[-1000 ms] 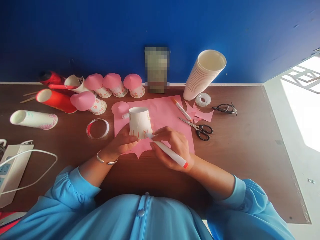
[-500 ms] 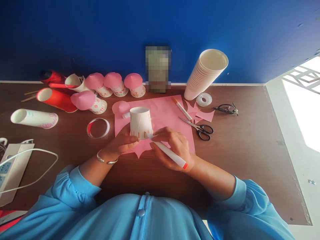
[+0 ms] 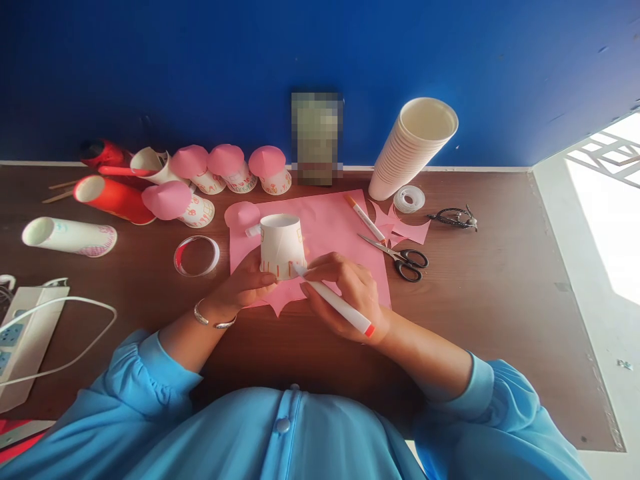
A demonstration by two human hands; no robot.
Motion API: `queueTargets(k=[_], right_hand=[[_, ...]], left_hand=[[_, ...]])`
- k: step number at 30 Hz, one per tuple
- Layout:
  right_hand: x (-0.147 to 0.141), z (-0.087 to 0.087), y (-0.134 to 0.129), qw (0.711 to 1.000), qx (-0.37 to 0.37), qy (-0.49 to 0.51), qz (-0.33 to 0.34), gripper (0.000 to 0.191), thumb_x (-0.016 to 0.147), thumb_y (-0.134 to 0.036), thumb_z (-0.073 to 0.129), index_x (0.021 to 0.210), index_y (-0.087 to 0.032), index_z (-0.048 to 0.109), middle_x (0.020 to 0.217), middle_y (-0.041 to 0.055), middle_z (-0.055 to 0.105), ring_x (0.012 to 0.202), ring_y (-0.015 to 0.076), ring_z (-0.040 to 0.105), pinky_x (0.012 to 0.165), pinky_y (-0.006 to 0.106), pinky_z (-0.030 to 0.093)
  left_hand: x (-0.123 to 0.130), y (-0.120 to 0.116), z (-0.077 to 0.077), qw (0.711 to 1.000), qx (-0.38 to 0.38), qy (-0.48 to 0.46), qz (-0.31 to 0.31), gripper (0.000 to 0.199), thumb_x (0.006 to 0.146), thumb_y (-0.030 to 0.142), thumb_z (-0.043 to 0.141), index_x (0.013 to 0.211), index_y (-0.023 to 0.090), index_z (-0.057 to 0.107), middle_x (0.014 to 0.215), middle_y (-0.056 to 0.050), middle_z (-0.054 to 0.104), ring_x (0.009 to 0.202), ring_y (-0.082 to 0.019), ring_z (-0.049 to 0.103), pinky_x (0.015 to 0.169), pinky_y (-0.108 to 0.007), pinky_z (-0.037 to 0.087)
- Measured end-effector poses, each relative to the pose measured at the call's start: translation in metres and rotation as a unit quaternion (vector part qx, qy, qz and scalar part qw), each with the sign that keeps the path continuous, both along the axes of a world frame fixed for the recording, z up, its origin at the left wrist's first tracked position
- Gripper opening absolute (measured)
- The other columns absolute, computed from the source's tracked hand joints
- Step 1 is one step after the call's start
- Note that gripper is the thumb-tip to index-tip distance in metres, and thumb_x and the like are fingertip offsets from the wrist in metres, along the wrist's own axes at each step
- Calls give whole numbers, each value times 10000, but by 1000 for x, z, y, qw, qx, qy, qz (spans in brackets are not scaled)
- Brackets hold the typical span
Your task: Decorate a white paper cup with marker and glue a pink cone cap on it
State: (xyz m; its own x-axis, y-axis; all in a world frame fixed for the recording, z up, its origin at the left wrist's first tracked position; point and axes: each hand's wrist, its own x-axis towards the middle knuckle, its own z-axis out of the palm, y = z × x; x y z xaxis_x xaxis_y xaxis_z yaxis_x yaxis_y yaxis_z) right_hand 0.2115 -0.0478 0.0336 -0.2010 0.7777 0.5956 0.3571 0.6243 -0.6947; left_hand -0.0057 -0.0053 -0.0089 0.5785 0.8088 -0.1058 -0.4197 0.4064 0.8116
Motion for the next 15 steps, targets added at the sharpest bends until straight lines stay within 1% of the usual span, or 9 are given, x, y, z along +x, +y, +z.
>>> queueTargets(k=[4,9,15], right_hand=[[1,0,1,1000,4,2,-2,211,946,-77,702,1064,-238,633,901,46,760,807,191,789,669,305,654],[1,-1,1,1000,6,2,0,213,945,-74,699,1061,-238,627,896,45,757,805,190,788,668,306,653],[0,-2,0,1000,5,3,-2,210,939,-74,704,1048,-234,624,894,46,754,806,188,786,657,299,640]], left_hand=[[0,0,-1,1000,-1,-11,-4,468,814,324,899,1254,233,765,1161,-71,795,1068,-244,743,984,-388,585],[-2,0,-4,1000,3,-10,-11,489,820,350,895,1277,238,760,1189,-91,798,1113,-289,750,1025,-455,584],[-2,0,-4,1000,7,7,-3,529,799,384,905,1274,218,741,1172,-106,788,1103,-306,742,1011,-475,588]])
